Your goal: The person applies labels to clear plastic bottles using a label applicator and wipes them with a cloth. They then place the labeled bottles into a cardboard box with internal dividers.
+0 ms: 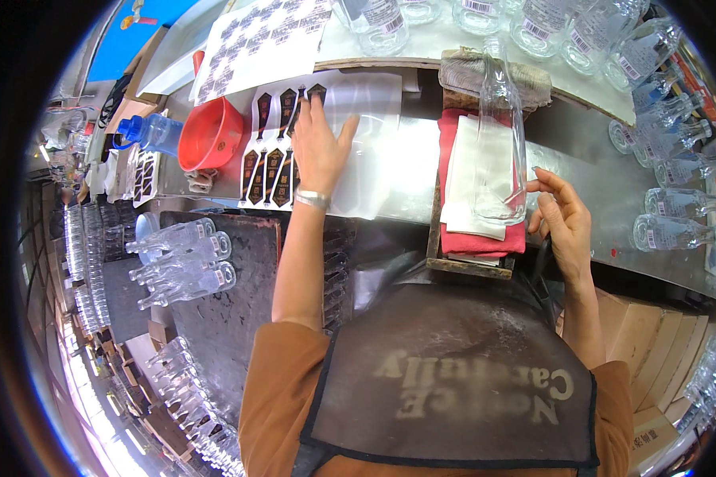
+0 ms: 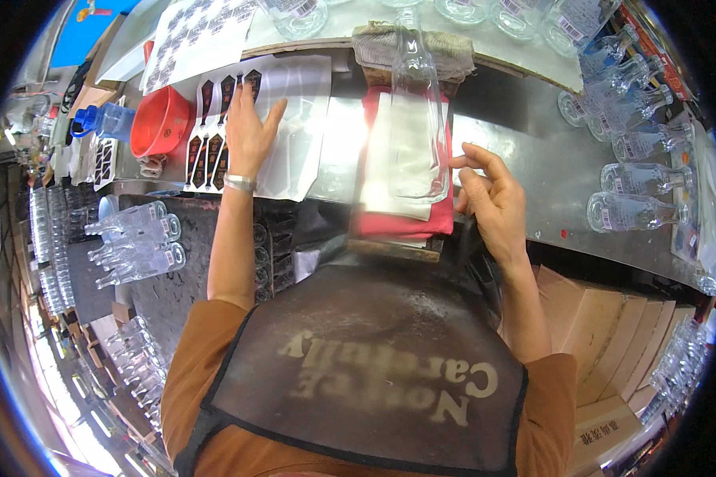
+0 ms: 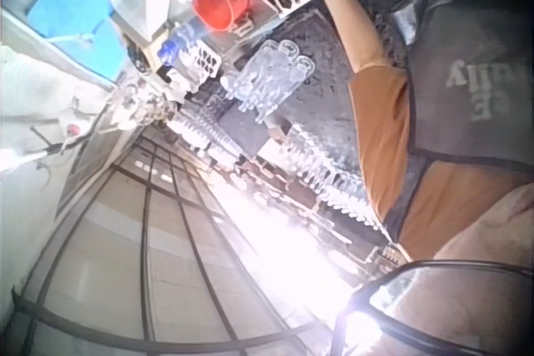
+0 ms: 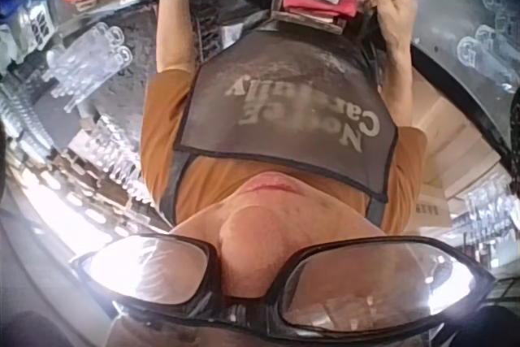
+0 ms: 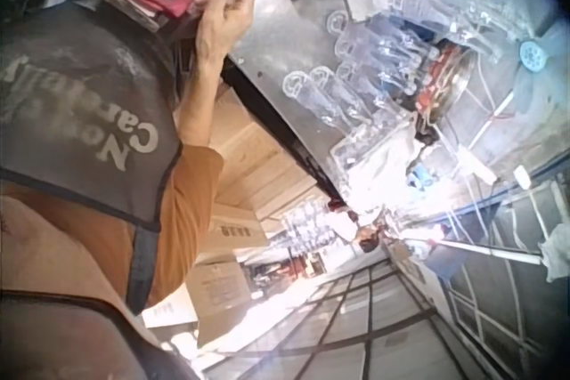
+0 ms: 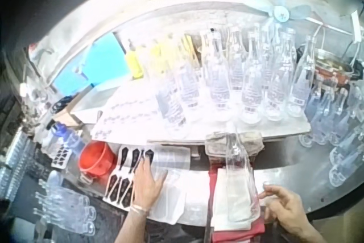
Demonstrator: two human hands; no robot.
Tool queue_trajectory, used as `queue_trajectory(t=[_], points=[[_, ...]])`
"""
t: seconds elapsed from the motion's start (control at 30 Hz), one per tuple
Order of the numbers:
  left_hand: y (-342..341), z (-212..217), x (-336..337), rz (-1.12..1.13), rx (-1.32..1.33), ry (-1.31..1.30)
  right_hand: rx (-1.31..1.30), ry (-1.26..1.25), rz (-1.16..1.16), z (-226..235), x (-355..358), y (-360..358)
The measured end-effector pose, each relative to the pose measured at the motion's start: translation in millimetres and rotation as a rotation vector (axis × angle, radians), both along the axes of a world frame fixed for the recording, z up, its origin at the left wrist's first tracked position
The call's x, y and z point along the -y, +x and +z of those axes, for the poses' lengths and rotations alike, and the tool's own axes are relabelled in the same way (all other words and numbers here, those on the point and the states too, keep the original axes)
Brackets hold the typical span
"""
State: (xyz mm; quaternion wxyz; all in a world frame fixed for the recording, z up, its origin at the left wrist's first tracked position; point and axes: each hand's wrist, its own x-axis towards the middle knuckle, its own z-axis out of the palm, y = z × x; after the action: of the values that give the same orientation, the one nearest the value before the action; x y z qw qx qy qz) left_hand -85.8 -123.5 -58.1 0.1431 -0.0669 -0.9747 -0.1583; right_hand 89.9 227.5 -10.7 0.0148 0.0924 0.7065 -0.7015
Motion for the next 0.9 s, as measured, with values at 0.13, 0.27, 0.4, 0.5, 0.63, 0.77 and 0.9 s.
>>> queue_trajectory(t=[0.13, 0.27, 0.4, 0.5, 0.63, 0.77, 0.9], points=[[-29.8, 7.4, -34.3, 0.127, 0.230, -0.066, -0.023, 0.042, -0.004, 9.0, 12.0, -6.4], [0.6, -19.5, -41.1, -0.067, 0.147, -0.092, 0.047, -0.001, 0.040, 7.5, 11.5, -3.0], [58.5, -1.8, -40.7, -0.387, 0.129, -0.040, 0.082, -0.026, 0.033, 6.8, 10.2, -1.7], [90.0, 20.7, -22.3, -0.528, 0.149, -0.016, 0.071, -0.004, 0.078, 5.5, 10.6, 2.8], [108.3, 44.8, -21.6, -0.448, 0.136, 0.145, -0.029, 0.231, 0.101, 16.8, 20.0, 8.9], [110.4, 48.0, -53.3, -0.536, 0.098, 0.327, -0.146, 0.476, 0.142, 22.5, 25.1, 6.6], [117.0, 54.8, -87.3, -0.742, 0.237, 0.323, -0.291, 0.633, 0.089, 10.8, 27.4, 1.0]])
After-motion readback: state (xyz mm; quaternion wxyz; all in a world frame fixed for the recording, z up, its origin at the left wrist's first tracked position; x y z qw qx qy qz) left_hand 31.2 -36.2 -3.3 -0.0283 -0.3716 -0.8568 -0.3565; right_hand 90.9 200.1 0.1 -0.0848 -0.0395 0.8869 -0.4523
